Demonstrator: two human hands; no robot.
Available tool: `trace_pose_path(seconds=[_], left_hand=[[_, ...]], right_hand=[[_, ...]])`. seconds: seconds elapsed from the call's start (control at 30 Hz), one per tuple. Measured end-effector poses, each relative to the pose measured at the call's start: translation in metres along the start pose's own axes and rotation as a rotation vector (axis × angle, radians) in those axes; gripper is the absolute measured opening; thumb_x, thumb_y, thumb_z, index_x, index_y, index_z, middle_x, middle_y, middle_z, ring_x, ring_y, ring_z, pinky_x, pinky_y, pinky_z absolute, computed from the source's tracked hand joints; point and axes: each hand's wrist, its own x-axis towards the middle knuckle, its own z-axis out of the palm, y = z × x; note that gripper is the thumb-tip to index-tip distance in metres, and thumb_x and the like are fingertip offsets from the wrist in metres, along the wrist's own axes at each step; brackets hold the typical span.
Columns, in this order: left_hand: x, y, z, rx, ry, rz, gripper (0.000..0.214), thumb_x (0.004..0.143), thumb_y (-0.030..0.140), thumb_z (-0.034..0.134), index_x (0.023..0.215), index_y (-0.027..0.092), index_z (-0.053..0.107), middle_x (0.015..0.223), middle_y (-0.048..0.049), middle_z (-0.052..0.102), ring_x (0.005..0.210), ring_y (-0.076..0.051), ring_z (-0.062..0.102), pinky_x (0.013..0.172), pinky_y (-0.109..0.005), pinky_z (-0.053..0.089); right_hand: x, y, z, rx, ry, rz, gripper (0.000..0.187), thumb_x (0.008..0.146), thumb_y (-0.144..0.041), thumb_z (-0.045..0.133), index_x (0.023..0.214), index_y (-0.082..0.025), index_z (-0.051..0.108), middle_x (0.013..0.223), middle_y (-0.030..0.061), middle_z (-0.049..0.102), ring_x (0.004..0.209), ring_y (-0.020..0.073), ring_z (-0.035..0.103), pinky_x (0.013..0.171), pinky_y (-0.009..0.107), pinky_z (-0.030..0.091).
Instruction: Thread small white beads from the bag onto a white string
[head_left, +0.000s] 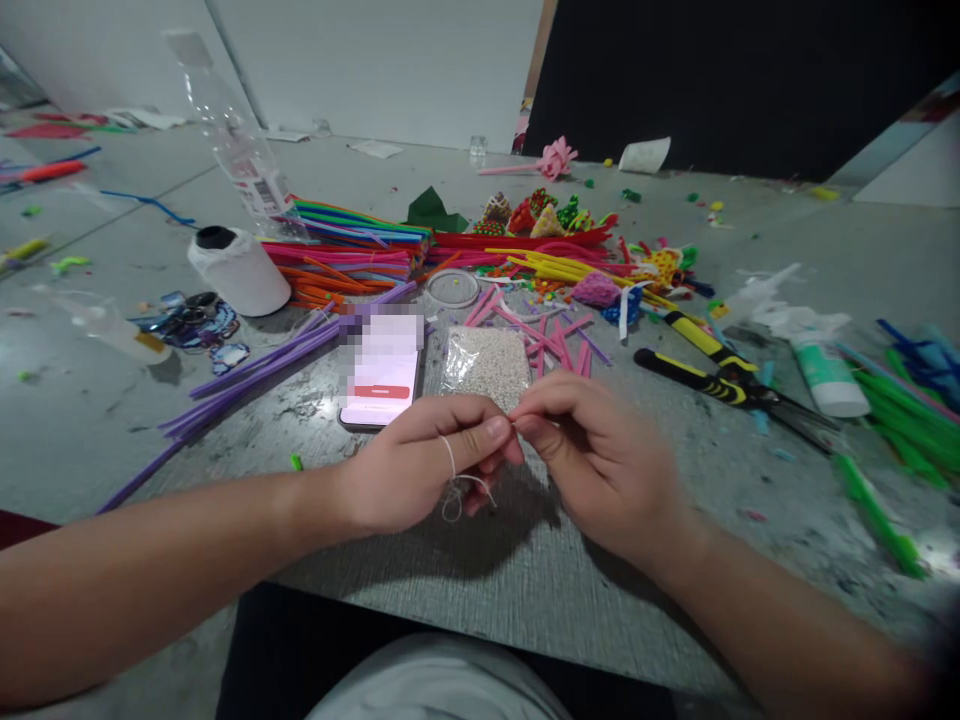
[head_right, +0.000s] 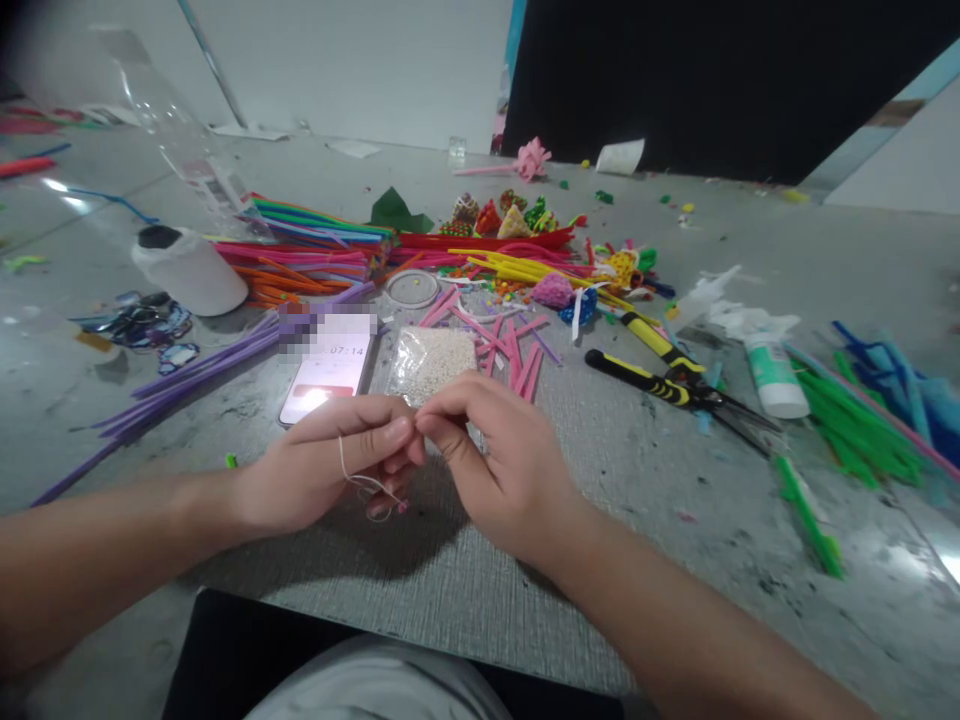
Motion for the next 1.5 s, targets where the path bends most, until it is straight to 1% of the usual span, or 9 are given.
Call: trace_pose_path(seconds=[0.23, 0.47, 0.57, 0.63, 0.73, 0.9, 1.0, 1.1, 1.5], left_hand=[[-0.003, 0.0, 0.0, 0.131, 0.051, -0.025, 0.036, 0.098, 0.049, 0.062, 0.081, 0.017, 0.057, 0.06, 0.008, 0.037, 0.052, -0.007, 0.037, 0.05, -0.02, 0.035], [-0.002, -0.001, -0.003, 0.426, 0.001, 0.115, 0.038, 0.1, 0.05, 0.058, 0.085, 0.015, 0.06, 0.078, -0.0001, 0.054, 0.073, -0.013, 0.051, 0.064, -0.025, 0.043], [0.0, -0.003, 0.0, 0.35, 0.039, 0.154, 0.033, 0.095, 0.044, 0.069, 0.108, 0.014, 0.062, 0.086, -0.0012, 0.059, 0.075, -0.013, 0.056, 0.066, -0.025, 0.048], [0.0, -0.005, 0.001, 0.301, 0.039, 0.209, 0.043, 0.093, 0.039, 0.072, 0.125, 0.016, 0.055, 0.09, -0.0005, 0.057, 0.077, -0.013, 0.057, 0.067, -0.025, 0.05], [-0.001, -0.008, 0.0, 0.385, -0.003, 0.248, 0.047, 0.096, 0.04, 0.068, 0.132, 0.015, 0.05, 0.09, -0.0009, 0.056, 0.074, -0.012, 0.054, 0.065, -0.024, 0.047], [-0.004, -0.002, -0.002, 0.682, 0.016, 0.311, 0.039, 0.104, 0.047, 0.052, 0.126, 0.014, 0.055, 0.089, -0.0047, 0.064, 0.077, -0.016, 0.059, 0.066, -0.027, 0.048], [-0.004, 0.004, -0.002, 0.872, -0.005, 0.394, 0.03, 0.108, 0.039, 0.044, 0.118, 0.015, 0.058, 0.098, -0.0088, 0.07, 0.086, -0.019, 0.063, 0.075, -0.031, 0.05], [-0.003, 0.008, -0.003, 0.989, -0.011, 0.464, 0.023, 0.108, 0.029, 0.042, 0.101, 0.016, 0.059, 0.091, -0.0061, 0.067, 0.082, -0.017, 0.062, 0.073, -0.029, 0.047], [-0.001, 0.009, -0.004, 1.032, 0.077, 0.464, 0.029, 0.106, 0.022, 0.048, 0.078, 0.018, 0.052, 0.068, 0.0043, 0.047, 0.062, -0.01, 0.042, 0.062, -0.024, 0.035]], right_hand=[[0.004, 0.001, -0.004, -0.145, -0.031, -0.131, 0.008, 0.099, -0.015, 0.059, 0.096, -0.022, 0.06, 0.087, 0.0029, 0.07, 0.081, 0.0163, 0.064, 0.074, 0.03, 0.053], [0.006, -0.002, -0.008, -0.145, -0.047, -0.174, 0.01, 0.099, -0.014, 0.057, 0.099, -0.023, 0.062, 0.083, 0.0032, 0.069, 0.078, 0.0173, 0.064, 0.072, 0.031, 0.054], [0.006, -0.001, -0.009, -0.171, -0.06, -0.246, 0.014, 0.097, -0.011, 0.055, 0.101, -0.022, 0.063, 0.088, 0.0047, 0.071, 0.081, 0.018, 0.066, 0.076, 0.033, 0.056], [0.005, 0.0, -0.008, -0.197, -0.075, -0.314, 0.016, 0.095, -0.01, 0.055, 0.104, -0.021, 0.064, 0.091, 0.0062, 0.073, 0.083, 0.019, 0.066, 0.078, 0.035, 0.057], [0.003, 0.001, -0.007, -0.264, -0.098, -0.371, 0.017, 0.092, -0.009, 0.058, 0.104, -0.019, 0.066, 0.092, 0.0078, 0.073, 0.083, 0.0209, 0.066, 0.077, 0.036, 0.057], [0.0, 0.001, -0.005, -0.338, -0.065, -0.375, 0.025, 0.088, -0.005, 0.055, 0.104, -0.021, 0.066, 0.092, 0.0068, 0.074, 0.082, 0.0202, 0.066, 0.076, 0.035, 0.057], [0.0, 0.0, -0.004, -0.323, -0.03, -0.338, 0.019, 0.09, -0.007, 0.056, 0.1, -0.021, 0.065, 0.089, 0.007, 0.072, 0.081, 0.0199, 0.065, 0.076, 0.034, 0.056], [0.002, -0.005, -0.004, -0.261, -0.028, -0.246, 0.012, 0.096, -0.012, 0.056, 0.095, -0.021, 0.063, 0.081, 0.0043, 0.069, 0.075, 0.0173, 0.062, 0.069, 0.031, 0.052], [0.0, -0.014, 0.003, -0.253, 0.042, -0.022, 0.024, 0.1, -0.017, 0.056, 0.077, -0.021, 0.058, 0.06, -0.0025, 0.05, 0.054, 0.0112, 0.048, 0.053, 0.027, 0.034]])
